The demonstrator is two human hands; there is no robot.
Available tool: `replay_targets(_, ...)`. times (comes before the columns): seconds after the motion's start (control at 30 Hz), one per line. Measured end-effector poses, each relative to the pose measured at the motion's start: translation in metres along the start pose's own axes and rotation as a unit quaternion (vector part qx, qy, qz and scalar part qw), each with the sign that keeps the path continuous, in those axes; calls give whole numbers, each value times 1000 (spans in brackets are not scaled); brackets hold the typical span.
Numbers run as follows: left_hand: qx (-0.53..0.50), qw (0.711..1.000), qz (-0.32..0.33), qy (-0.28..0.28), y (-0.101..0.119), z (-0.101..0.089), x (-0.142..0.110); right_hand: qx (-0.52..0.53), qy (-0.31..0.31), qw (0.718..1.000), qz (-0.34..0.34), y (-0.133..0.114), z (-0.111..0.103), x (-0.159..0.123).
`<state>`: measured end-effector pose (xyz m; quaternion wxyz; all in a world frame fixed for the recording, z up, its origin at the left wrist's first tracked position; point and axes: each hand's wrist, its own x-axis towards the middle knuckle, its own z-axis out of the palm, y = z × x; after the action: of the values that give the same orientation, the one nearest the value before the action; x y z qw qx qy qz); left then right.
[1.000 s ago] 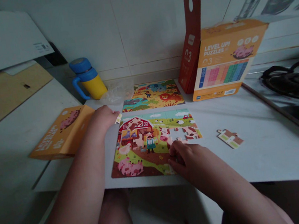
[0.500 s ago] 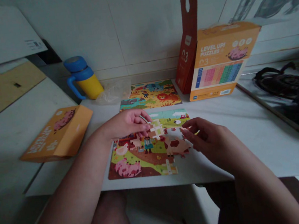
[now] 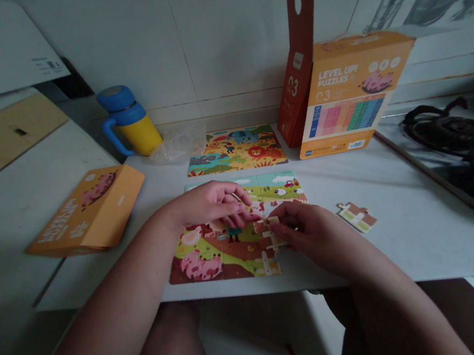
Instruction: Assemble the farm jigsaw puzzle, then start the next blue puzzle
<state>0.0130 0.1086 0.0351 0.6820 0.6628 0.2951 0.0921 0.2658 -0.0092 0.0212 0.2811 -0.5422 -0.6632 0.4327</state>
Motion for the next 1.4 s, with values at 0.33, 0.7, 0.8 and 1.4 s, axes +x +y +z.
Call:
replay_targets(0.33, 66, 996, -30, 50, -12, -19, 4, -109, 40, 992, 47, 18, -45, -19)
replay_targets(0.7, 82, 994, -44, 50, -9, -20, 3, -118, 45, 990, 57, 41, -69, -26)
replay_targets(0.8, 81, 994, -46, 49, -8, -19, 3, -54, 15, 996, 67, 42, -71, -26)
replay_targets(1.4, 75, 996, -38, 17, -12, -24, 2, -43, -68, 990, 114, 37, -71, -26)
